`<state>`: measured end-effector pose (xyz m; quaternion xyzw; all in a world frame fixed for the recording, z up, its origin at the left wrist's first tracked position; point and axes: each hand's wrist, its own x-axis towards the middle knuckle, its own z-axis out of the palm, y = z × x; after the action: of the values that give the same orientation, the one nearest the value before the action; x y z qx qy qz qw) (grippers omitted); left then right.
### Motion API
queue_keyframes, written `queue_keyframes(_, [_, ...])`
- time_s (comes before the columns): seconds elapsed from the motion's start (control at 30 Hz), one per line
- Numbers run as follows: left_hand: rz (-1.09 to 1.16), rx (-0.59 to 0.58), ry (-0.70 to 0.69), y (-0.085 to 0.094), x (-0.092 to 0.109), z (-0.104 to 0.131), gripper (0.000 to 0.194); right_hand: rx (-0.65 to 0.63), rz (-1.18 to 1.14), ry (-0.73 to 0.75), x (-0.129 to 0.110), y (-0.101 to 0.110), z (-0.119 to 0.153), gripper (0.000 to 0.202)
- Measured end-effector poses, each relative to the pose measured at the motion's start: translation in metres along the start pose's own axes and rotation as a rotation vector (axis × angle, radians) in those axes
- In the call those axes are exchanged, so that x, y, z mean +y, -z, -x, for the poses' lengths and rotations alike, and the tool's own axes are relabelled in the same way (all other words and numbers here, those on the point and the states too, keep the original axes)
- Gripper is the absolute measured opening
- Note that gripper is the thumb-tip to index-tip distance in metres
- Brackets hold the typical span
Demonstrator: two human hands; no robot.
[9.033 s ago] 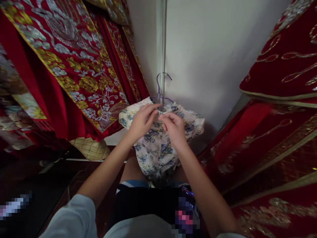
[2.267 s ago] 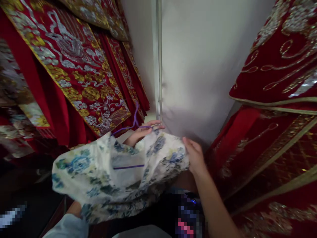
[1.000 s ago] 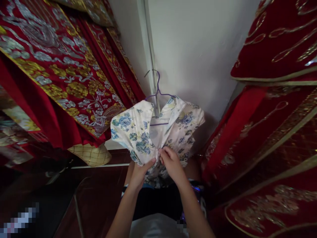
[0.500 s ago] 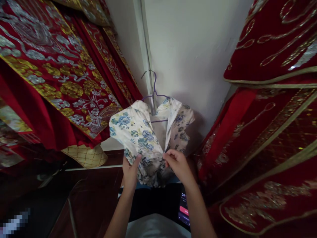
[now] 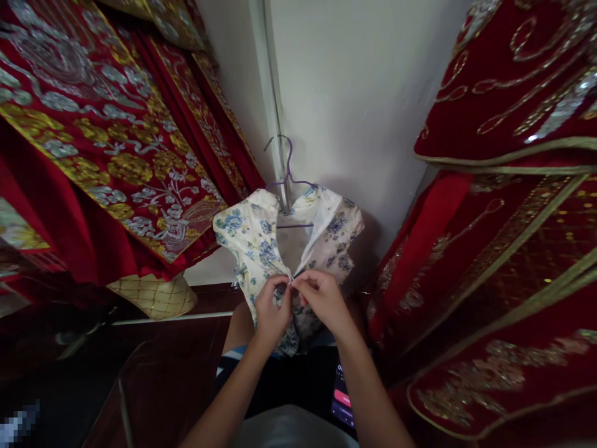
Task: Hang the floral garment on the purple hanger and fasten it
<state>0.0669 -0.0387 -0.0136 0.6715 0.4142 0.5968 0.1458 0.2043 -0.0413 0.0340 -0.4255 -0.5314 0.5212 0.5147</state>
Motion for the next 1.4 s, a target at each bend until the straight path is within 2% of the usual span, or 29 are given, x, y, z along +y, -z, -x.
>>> queue_keyframes(0.1, [0.026,-0.040,0.045,0.003,-0.002,-0.002,0.006,0.093,-0.108,0.025,-0.018,0.000,-0.029,0.024])
queue_keyframes(0.2, [-0.001,-0.086,0.066,0.005,-0.008,0.005,0.007,0.147,-0.248,0.079,-0.047,0.001,-0.067,0.022])
queue_keyframes(0.33, [-0.086,-0.234,0.070,0.009,-0.020,0.013,0.008,0.173,-0.330,0.103,-0.087,-0.002,-0.105,0.014])
queue_keyframes(0.43, [-0.138,-0.342,0.074,0.014,-0.026,0.008,0.012,0.179,-0.282,0.167,-0.097,-0.008,-0.110,0.011])
queue_keyframes(0.53, [-0.096,-0.372,0.010,0.021,-0.021,-0.015,0.016,0.196,-0.231,0.221,-0.092,-0.014,-0.101,0.008])
queue_keyframes(0.6, [-0.034,-0.290,-0.074,0.026,-0.009,-0.042,0.026,0.224,-0.216,0.236,-0.086,-0.016,-0.094,0.009])
queue_keyframes(0.7, [-0.025,-0.120,-0.195,0.032,0.014,-0.094,0.040,0.232,-0.192,0.274,-0.080,-0.016,-0.088,0.011])
queue_keyframes(0.73, [-0.046,-0.100,-0.241,0.033,0.022,-0.112,0.038,0.228,-0.185,0.298,-0.079,-0.016,-0.087,0.011])
queue_keyframes(0.83, [-0.178,-0.181,-0.377,0.032,0.040,-0.153,0.023,0.224,-0.171,0.379,-0.080,-0.012,-0.086,0.011])
queue_keyframes(0.9, [-0.258,-0.227,-0.426,0.030,0.049,-0.165,0.020,0.225,-0.150,0.423,-0.080,-0.009,-0.087,0.012])
queue_keyframes(0.97, [-0.280,-0.220,-0.454,0.028,0.057,-0.168,0.019,0.224,-0.107,0.455,-0.077,-0.005,-0.089,0.013])
queue_keyframes(1.03, [-0.239,-0.157,-0.452,0.028,0.063,-0.168,0.019,0.235,-0.035,0.466,-0.068,-0.002,-0.091,0.014])
queue_keyframes(1.1, [-0.155,-0.045,-0.399,0.033,0.065,-0.169,0.019,0.262,0.048,0.456,-0.054,-0.001,-0.092,0.015])
queue_keyframes(1.2, [0.008,0.153,-0.237,0.057,0.050,-0.179,0.018,0.285,0.097,0.385,-0.030,0.001,-0.086,0.018])
queue_keyframes(1.3, [0.295,0.352,0.021,0.093,0.014,-0.185,0.011,0.253,0.046,0.296,-0.014,0.000,-0.069,0.018])
queue_keyframes(1.33, [0.344,0.398,0.068,0.106,0.000,-0.184,0.011,0.231,0.027,0.270,-0.011,-0.003,-0.062,0.018])
queue_keyframes(1.4, [0.500,0.406,0.209,0.126,-0.027,-0.174,0.018,0.183,-0.014,0.223,-0.008,-0.009,-0.049,0.018])
